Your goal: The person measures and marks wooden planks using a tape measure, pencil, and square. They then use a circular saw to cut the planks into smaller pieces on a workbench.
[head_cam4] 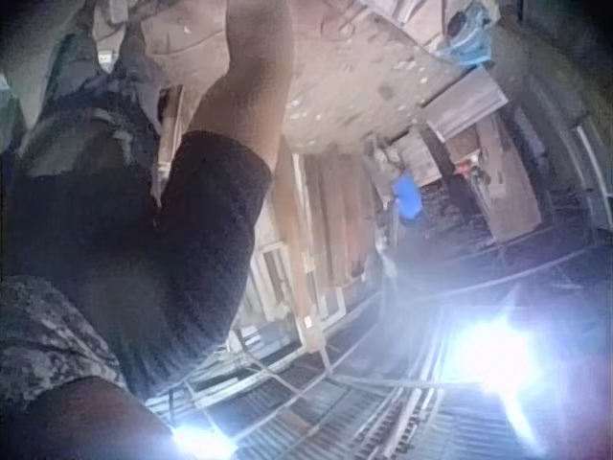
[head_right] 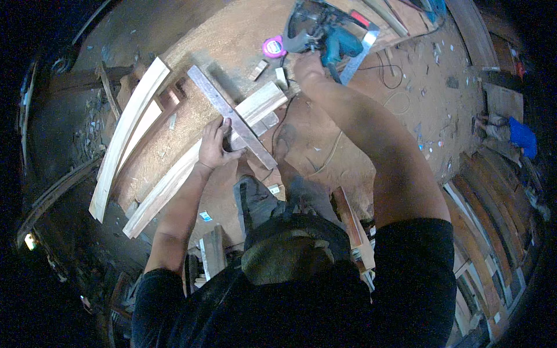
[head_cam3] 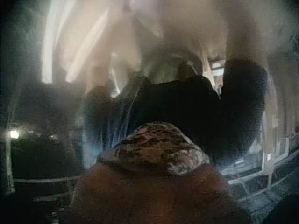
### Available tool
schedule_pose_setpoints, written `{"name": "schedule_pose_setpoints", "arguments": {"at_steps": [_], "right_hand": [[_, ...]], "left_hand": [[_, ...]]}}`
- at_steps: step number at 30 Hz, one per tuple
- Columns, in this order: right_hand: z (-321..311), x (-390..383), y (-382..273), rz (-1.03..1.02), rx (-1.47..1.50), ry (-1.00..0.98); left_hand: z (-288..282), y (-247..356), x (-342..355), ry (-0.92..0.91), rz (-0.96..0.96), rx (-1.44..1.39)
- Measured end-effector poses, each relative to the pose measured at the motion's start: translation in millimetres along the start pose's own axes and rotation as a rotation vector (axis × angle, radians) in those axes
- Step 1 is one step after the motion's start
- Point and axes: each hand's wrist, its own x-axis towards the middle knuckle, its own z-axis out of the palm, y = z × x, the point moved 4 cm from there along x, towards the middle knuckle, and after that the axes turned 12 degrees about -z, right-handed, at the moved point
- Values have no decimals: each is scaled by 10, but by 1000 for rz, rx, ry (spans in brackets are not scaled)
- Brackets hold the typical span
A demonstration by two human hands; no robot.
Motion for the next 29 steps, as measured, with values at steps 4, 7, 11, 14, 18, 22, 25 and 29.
{"name": "schedule_pose_setpoints", "arguments": {"at_steps": [4,7,11,14,18,22,25,29], "right_hand": [[574,350,445,46,277,11],[-45,-11,601,70,311,110],[-672,-633,889,91,436,194],[-834,-1257,935,141,745,390],[-742,-2066,640,313,1375,593],[-377,-2603,-33,442,1814,667],[-144,-2627,-537,339,1846,823],[-42,-2616,-1032,229,1740,788]], "left_hand": [[-26,46,26,62,55,86],[-69,-21,-30,62,11,65],[-17,26,-9,15,-19,44],[-17,20,-18,19,-4,73],[-8,41,17,10,-3,124],[-37,211,40,-11,22,136],[23,144,34,-21,50,149],[95,215,80,-28,67,256]]}}
